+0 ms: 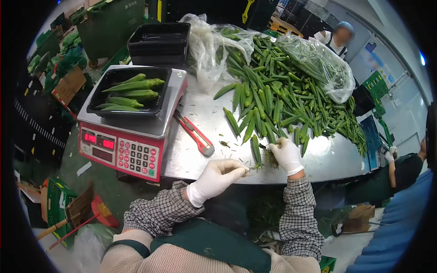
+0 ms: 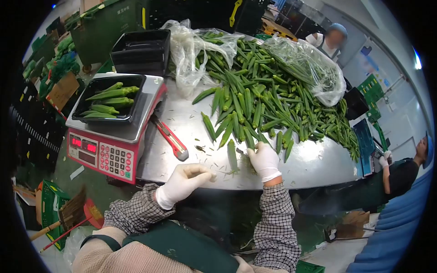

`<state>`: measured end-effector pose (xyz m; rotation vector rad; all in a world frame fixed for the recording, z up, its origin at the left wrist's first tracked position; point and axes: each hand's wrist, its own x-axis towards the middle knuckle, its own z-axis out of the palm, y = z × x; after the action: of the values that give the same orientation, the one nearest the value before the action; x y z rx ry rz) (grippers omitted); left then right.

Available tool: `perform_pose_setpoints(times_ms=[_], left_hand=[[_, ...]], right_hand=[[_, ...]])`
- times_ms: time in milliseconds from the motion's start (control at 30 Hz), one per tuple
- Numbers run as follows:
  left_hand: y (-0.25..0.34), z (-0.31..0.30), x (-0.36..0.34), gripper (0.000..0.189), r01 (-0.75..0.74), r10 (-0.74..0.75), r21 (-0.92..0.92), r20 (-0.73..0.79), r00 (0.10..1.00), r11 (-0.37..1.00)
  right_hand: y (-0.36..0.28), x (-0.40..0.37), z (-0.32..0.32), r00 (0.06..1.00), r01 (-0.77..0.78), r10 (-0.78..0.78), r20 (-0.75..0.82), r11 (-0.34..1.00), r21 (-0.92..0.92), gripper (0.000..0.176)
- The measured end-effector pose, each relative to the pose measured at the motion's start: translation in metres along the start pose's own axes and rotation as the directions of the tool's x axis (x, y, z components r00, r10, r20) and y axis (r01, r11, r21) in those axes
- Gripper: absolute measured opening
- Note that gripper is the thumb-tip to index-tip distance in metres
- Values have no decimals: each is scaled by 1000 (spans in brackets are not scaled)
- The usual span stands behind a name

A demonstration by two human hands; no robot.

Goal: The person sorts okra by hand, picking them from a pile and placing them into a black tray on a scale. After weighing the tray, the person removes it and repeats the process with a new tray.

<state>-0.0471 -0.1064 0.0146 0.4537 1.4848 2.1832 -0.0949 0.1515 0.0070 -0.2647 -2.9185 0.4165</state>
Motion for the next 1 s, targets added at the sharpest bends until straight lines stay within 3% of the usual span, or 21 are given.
perform_pose_setpoints(times_ms=[100, 200, 233, 333, 400, 433, 467, 500, 533, 600, 633, 667, 733, 800, 867, 900, 933, 1000], left_hand=[[-29, 4, 18, 21, 85, -87, -204, -3, 996, 975], [-37, 4, 29, 31, 240, -238, -343, 49, 970, 908], [-38, 2, 32, 34, 268, -255, -405, 85, 963, 874], [-38, 0, 40, 40, 380, -318, -557, 210, 925, 739], [-24, 2, 43, 43, 481, -372, -608, 308, 876, 631], [-27, 0, 45, 40, 529, -364, -547, 387, 847, 649], [-31, -4, 46, 37, 568, -358, -481, 461, 812, 667], [-36, -7, 46, 34, 600, -354, -411, 532, 769, 686], [-43, -7, 46, 33, 551, -313, -442, 502, 806, 708], [-55, -8, 44, 30, 441, -225, -503, 433, 873, 743], [-48, -5, 43, 23, 401, -236, -637, 331, 914, 658], [-49, -4, 44, 22, 339, -207, -641, 275, 939, 688], [-52, 0, 44, 19, 213, -140, -633, 164, 976, 745], [-52, 0, 45, 11, 231, -144, -636, 186, 972, 736], [-54, -3, 45, 9, 242, -146, -617, 203, 968, 748], [-58, -5, 46, 11, 239, -130, -615, 217, 967, 751], [-60, -7, 45, 13, 238, -132, -631, 212, 968, 738], [-61, -6, 42, 18, 237, -136, -671, 200, 970, 703]], right_hand=[[11, 0, 3, 996, -32, 38, 75, 996, -88, 27], [24, -8, -14, 996, -73, 79, -32, 982, 176, 21], [25, -13, -19, 996, 6, 27, -90, 938, 348, 15], [3, -34, -44, 997, 74, -54, -52, 786, 614, 19], [-12, -39, -55, 902, 416, -424, -76, 812, 408, 27], [-23, -39, -62, 831, 522, -556, -3, 777, 351, 30], [-30, -37, -62, 808, 520, -583, 87, 775, 358, 32], [-37, -33, -63, 793, 563, -608, 40, 756, 333, 33], [-43, -25, -63, 773, 605, -634, -8, 734, 306, 35], [-34, 2, -53, 844, 532, -520, -133, 777, 338, 36], [-28, 23, -46, 901, 433, -406, -154, 807, 403, 36], [-24, 41, -35, 949, 310, -249, -194, 853, 419, 36], [-11, 82, -12, 979, 167, -102, -175, 896, 410, 36], [-11, 108, 11, 982, 115, -79, -172, 971, 209, 40], [-10, 120, 25, 997, 53, -50, -63, 997, 48, 42], [-10, 122, 26, 990, 62, -51, -129, 994, 85, 38], [-6, 120, 24, 993, 47, -10, -120, 950, 309, 33], [-6, 100, 0, 992, -127, 88, 92, 643, 755, 28]])
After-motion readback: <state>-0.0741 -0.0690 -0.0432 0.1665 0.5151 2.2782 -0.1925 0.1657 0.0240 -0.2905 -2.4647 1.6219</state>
